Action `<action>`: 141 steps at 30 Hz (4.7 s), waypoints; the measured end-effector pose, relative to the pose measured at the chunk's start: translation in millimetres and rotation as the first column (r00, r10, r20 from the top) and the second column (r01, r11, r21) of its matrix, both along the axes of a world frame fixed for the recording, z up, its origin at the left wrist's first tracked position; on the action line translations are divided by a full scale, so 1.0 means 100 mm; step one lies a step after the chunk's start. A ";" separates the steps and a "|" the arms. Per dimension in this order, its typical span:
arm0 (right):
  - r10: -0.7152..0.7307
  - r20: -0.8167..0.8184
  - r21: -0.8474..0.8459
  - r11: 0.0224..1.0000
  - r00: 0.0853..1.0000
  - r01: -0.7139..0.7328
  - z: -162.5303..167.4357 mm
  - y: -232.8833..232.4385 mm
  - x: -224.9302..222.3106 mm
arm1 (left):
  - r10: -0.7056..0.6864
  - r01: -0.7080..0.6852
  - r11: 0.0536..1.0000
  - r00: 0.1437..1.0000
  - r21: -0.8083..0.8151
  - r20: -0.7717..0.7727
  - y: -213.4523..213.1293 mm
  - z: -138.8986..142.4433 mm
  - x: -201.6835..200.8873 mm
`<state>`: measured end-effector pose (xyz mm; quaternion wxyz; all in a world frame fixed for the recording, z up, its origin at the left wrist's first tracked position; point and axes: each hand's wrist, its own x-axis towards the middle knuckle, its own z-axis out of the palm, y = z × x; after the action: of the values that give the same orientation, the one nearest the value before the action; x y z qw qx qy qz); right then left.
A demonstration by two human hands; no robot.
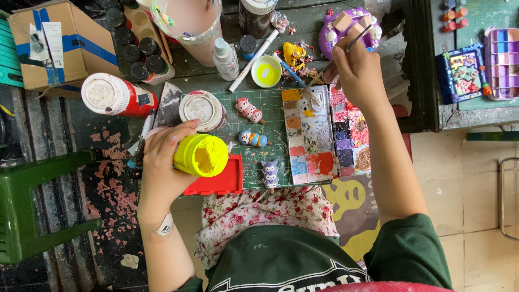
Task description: The person sits at a work table painting small plaster figurines with paintbrushes. They dip the brush into paint palettes and paint containers, apply paint to the figurines, turn the figurines to reach different sides, and paint a white figurine held in a red holder.
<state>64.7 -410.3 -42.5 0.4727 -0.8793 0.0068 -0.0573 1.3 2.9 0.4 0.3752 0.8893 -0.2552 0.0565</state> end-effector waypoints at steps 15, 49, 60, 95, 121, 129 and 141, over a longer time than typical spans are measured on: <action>-0.043 0.090 0.118 0.993 0.995 0.032 -0.15 -0.03 -0.15 | 0.006 -0.006 1.000 1.000 -0.003 -0.002 0.00 0.00 0.00; -0.162 0.104 0.459 0.883 0.981 0.097 -0.60 -0.01 -0.83 | -0.004 0.004 1.000 1.000 -0.014 0.001 0.00 -0.01 0.01; -0.278 0.124 0.473 0.861 0.953 0.189 -0.75 -0.06 -0.84 | -0.011 0.011 1.000 1.000 -0.022 0.003 0.00 0.00 0.01; 0.316 0.337 -0.494 0.861 0.887 -0.119 -0.13 0.98 0.09 | 0.021 -0.025 0.954 1.000 -0.299 -0.016 -0.33 -0.09 -0.54; 0.184 0.569 0.276 0.875 0.802 -0.397 0.21 0.89 -1.29 | 0.017 -0.019 1.000 0.994 0.021 0.104 -1.03 0.11 -0.25; 0.153 0.574 0.205 0.924 0.804 -0.323 -0.12 0.89 -1.36 | -0.157 0.159 0.985 0.987 -0.064 0.046 -1.18 0.13 -0.22; 0.381 0.568 0.301 0.729 0.730 -0.615 0.56 0.60 -1.39 | -0.878 0.570 0.470 0.383 -0.674 -0.288 -1.44 -0.33 0.03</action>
<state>-74.0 -349.8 13.8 0.6551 -0.6629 -0.3380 -0.1310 4.2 -140.9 -32.4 0.6204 0.5191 -0.4742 -0.3475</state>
